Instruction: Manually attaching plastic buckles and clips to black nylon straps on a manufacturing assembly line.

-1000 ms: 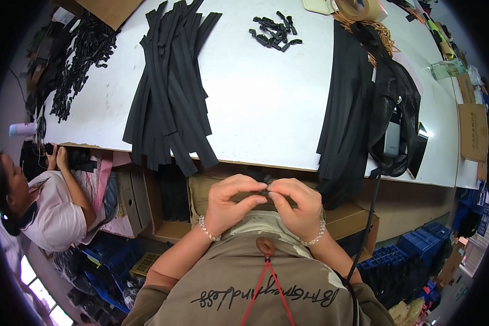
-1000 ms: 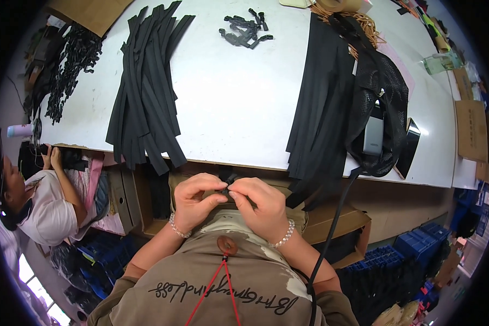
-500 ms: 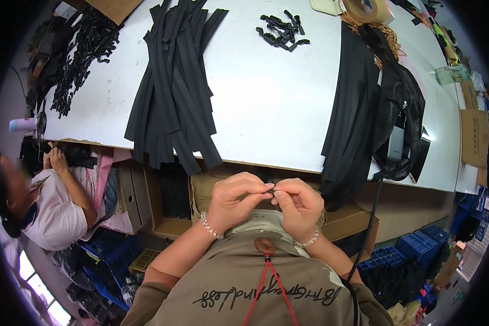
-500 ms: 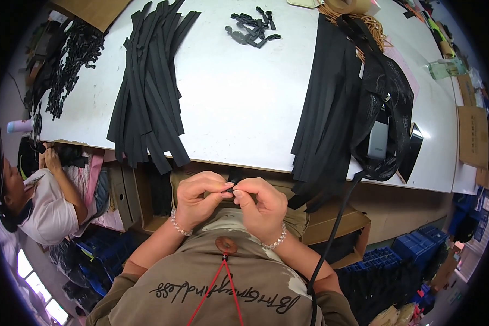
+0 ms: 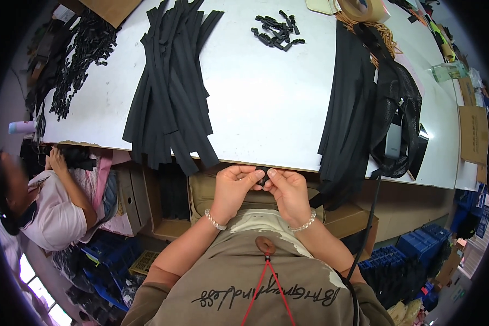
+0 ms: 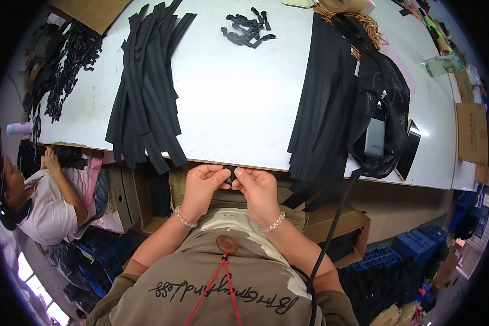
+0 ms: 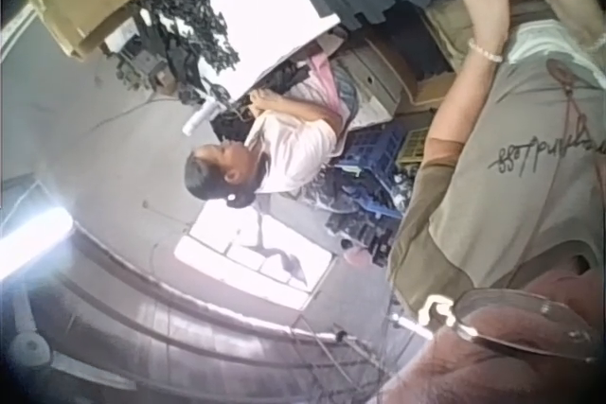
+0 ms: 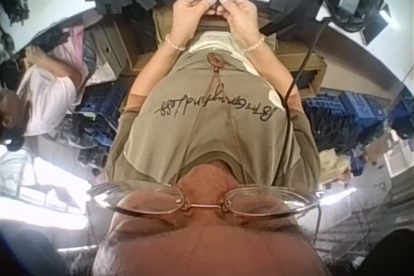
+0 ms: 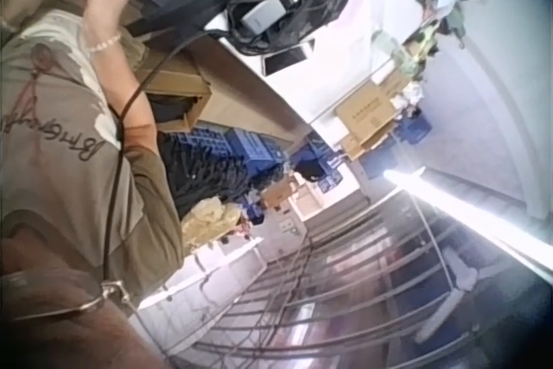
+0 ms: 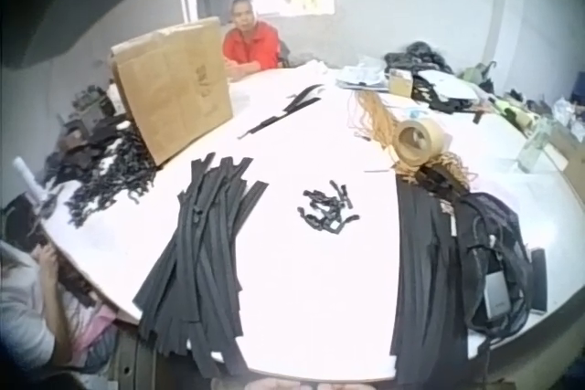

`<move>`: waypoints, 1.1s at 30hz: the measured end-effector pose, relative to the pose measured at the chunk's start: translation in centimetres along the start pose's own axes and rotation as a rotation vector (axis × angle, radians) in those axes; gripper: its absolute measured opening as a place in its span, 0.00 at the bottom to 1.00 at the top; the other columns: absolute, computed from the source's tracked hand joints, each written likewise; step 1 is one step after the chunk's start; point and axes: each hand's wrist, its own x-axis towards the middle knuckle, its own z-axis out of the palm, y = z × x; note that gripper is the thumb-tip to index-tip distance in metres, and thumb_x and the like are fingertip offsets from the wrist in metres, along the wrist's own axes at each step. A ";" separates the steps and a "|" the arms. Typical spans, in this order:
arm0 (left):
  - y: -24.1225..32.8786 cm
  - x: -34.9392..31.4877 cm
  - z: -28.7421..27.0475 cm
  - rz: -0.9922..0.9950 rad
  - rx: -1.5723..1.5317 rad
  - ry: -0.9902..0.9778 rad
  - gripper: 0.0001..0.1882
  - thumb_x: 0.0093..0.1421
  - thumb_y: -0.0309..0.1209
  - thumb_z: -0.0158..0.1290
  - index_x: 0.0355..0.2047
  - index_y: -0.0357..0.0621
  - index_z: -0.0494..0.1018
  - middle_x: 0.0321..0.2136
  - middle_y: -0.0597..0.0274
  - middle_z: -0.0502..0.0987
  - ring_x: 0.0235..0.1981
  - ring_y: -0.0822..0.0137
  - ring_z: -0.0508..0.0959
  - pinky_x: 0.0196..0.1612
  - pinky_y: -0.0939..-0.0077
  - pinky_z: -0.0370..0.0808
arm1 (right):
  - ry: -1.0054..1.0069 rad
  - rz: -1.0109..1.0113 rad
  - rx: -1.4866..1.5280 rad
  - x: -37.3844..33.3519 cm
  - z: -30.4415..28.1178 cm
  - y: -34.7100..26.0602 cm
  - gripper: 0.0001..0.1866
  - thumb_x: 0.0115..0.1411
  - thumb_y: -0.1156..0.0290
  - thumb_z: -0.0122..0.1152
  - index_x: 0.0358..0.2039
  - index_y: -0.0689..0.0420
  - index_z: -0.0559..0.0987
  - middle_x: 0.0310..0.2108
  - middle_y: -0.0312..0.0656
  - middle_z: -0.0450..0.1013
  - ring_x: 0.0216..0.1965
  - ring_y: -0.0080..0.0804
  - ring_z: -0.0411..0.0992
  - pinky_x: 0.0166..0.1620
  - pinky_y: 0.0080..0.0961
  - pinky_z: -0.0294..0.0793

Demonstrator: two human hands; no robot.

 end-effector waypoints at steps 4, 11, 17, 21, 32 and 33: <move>-0.5 0.4 -0.1 -0.012 -0.054 -0.016 0.07 0.55 0.24 0.57 0.33 0.32 0.74 0.28 0.60 0.78 0.26 0.76 0.77 0.27 0.86 0.75 | 0.043 0.000 0.077 0.1 0.5 0.4 0.03 0.58 0.76 0.55 0.31 0.63 0.75 0.25 0.36 0.71 0.24 0.21 0.68 0.31 0.18 0.70; 0.3 0.4 -0.4 -0.049 -0.032 -0.104 0.07 0.56 0.26 0.55 0.32 0.33 0.74 0.28 0.61 0.77 0.26 0.77 0.76 0.26 0.86 0.75 | -0.010 0.061 0.045 0.6 0.2 -0.7 0.03 0.57 0.76 0.56 0.29 0.62 0.76 0.22 0.36 0.71 0.22 0.19 0.66 0.28 0.15 0.67; 5.4 -2.2 -0.7 -0.027 0.197 -0.286 0.07 0.57 0.26 0.54 0.34 0.35 0.75 0.27 0.62 0.77 0.26 0.77 0.75 0.27 0.85 0.77 | -0.154 -0.105 -0.494 -2.8 1.8 -3.7 0.03 0.55 0.78 0.59 0.29 0.64 0.76 0.24 0.35 0.73 0.22 0.14 0.67 0.25 0.11 0.66; 9.6 -2.7 -0.5 0.063 0.416 -0.374 0.06 0.56 0.26 0.55 0.29 0.34 0.77 0.24 0.63 0.78 0.21 0.78 0.75 0.25 0.87 0.75 | -0.227 -0.395 -0.634 -3.3 3.4 -5.4 0.03 0.53 0.81 0.61 0.29 0.66 0.76 0.24 0.34 0.73 0.26 0.13 0.68 0.30 0.11 0.69; 14.0 -2.3 1.2 0.131 0.572 -0.506 0.08 0.58 0.29 0.53 0.29 0.33 0.75 0.23 0.65 0.77 0.23 0.81 0.75 0.26 0.88 0.74 | -0.695 -0.072 -0.310 -0.5 2.7 -7.8 0.13 0.61 0.75 0.50 0.46 0.66 0.69 0.41 0.41 0.71 0.38 0.22 0.73 0.43 0.17 0.72; 14.4 -2.2 1.3 0.132 0.575 -0.505 0.08 0.58 0.29 0.53 0.29 0.33 0.75 0.23 0.65 0.77 0.23 0.81 0.75 0.26 0.88 0.74 | -0.733 -0.048 -0.339 -0.2 2.7 -8.0 0.12 0.61 0.75 0.52 0.44 0.66 0.71 0.38 0.40 0.72 0.37 0.21 0.73 0.42 0.17 0.72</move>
